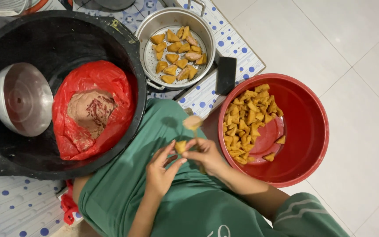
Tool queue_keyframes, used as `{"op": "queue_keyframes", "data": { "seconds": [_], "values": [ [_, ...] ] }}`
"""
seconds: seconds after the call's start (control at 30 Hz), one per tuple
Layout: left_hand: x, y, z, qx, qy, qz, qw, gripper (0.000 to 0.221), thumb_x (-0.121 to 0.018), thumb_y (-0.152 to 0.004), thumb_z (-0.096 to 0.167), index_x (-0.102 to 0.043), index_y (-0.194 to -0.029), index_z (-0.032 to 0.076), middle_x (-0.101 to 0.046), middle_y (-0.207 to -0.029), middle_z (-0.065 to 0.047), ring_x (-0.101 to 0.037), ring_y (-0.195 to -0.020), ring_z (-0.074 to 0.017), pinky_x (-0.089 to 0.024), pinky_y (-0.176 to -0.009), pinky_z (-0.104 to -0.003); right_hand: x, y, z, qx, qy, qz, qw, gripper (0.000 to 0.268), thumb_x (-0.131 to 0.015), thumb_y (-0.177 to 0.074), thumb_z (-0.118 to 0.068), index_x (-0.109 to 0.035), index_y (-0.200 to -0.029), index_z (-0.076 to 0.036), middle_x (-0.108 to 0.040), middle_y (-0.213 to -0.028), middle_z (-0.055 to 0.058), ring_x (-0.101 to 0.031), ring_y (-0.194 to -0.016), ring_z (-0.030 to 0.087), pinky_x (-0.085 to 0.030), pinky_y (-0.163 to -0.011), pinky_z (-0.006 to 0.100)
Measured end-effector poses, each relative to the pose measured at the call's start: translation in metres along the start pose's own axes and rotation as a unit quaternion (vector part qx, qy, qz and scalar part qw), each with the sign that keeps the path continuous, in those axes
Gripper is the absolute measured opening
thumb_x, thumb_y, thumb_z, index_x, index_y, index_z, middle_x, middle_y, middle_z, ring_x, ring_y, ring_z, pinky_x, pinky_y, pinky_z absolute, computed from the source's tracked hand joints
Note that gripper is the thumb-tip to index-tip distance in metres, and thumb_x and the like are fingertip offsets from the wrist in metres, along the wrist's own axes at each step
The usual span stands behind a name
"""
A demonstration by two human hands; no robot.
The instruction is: Stuffing pieces of tofu with a meat filling using a small spatula
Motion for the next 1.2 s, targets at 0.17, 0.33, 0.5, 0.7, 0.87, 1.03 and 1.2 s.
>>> {"op": "queue_keyframes", "data": {
  "seconds": [0.17,0.33,0.5,0.7,0.87,1.03,1.2],
  "values": [
    [0.015,0.011,0.003,0.030,0.004,0.012,0.999,0.059,-0.088,-0.075,0.010,-0.071,-0.131,0.010,-0.075,-0.112,-0.008,-0.073,-0.097,-0.0118,-0.067,-0.086,-0.027,-0.007,0.004,0.012,-0.064,0.006,-0.052,0.997,0.015,-0.084,-0.081,-0.002,-0.074,-0.092,-0.002,-0.075,-0.081,0.008,-0.068,-0.069,0.012,-0.055,-0.064,0.024],
    [0.013,0.014,-0.009,0.160,0.157,-0.022,0.974,0.053,-0.086,-0.076,0.003,-0.070,-0.126,0.004,-0.079,-0.105,-0.011,-0.074,-0.099,-0.0147,-0.065,-0.083,-0.029,-0.009,0.009,0.003,-0.106,0.072,-0.071,0.989,0.012,-0.083,-0.085,-0.010,-0.074,-0.091,-0.006,-0.052,-0.053,-0.003,-0.033,-0.041,0.004,-0.022,-0.041,0.022],
    [-0.001,0.009,-0.045,0.099,0.165,0.036,0.981,0.044,-0.075,-0.080,-0.009,-0.075,-0.122,0.003,-0.079,-0.103,-0.018,-0.075,-0.089,-0.0202,-0.067,-0.074,-0.030,0.007,0.011,0.041,-0.059,0.063,0.033,0.996,0.016,-0.083,-0.080,0.007,-0.074,-0.092,0.006,-0.059,-0.062,0.006,-0.043,-0.033,0.002,-0.029,-0.030,0.016],
    [0.002,0.010,-0.007,0.027,0.080,0.093,0.992,0.031,-0.074,-0.086,-0.003,-0.078,-0.117,0.003,-0.078,-0.105,-0.022,-0.077,-0.090,-0.0276,-0.066,-0.069,-0.033,-0.015,0.013,0.019,-0.063,0.082,0.054,0.993,0.016,-0.082,-0.083,0.003,-0.073,-0.095,0.007,-0.064,-0.076,0.007,-0.043,-0.034,0.004,-0.033,-0.030,0.016],
    [0.005,0.007,0.005,-0.044,0.048,0.150,0.987,0.018,-0.076,-0.085,-0.003,-0.080,-0.102,0.001,-0.080,-0.103,-0.016,-0.079,-0.087,-0.0262,-0.066,-0.064,-0.030,-0.021,0.006,0.018,-0.037,0.103,0.046,0.993,0.020,-0.084,-0.082,0.000,-0.072,-0.097,0.006,-0.061,-0.079,0.007,-0.046,-0.037,0.005,-0.035,-0.034,0.017],
    [0.005,0.006,0.001,-0.063,0.068,0.169,0.981,0.012,-0.078,-0.080,-0.007,-0.078,-0.091,-0.002,-0.078,-0.098,-0.017,-0.078,-0.085,-0.0299,-0.067,-0.063,-0.031,-0.019,-0.006,0.029,0.015,0.180,0.035,0.983,0.041,-0.098,-0.065,-0.004,-0.072,-0.097,0.001,-0.062,-0.084,0.004,-0.059,-0.053,0.003,-0.049,-0.051,0.014],
    [0.015,0.004,-0.021,0.101,0.214,0.150,0.960,0.008,-0.079,-0.083,0.001,-0.076,-0.089,-0.004,-0.079,-0.100,-0.017,-0.074,-0.077,-0.0187,-0.065,-0.064,-0.028,-0.025,-0.014,0.018,0.023,0.218,0.026,0.975,0.023,-0.089,-0.074,0.002,-0.076,-0.094,0.004,-0.068,-0.078,0.006,-0.063,-0.057,0.006,-0.052,-0.052,0.017]
  ]
}}
Point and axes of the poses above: each hand's wrist, its own y-axis away from the middle knuckle, its own x-axis out of the back of the hand, z = x × y, the point moved 1 cm from there along -y, towards the middle knuckle
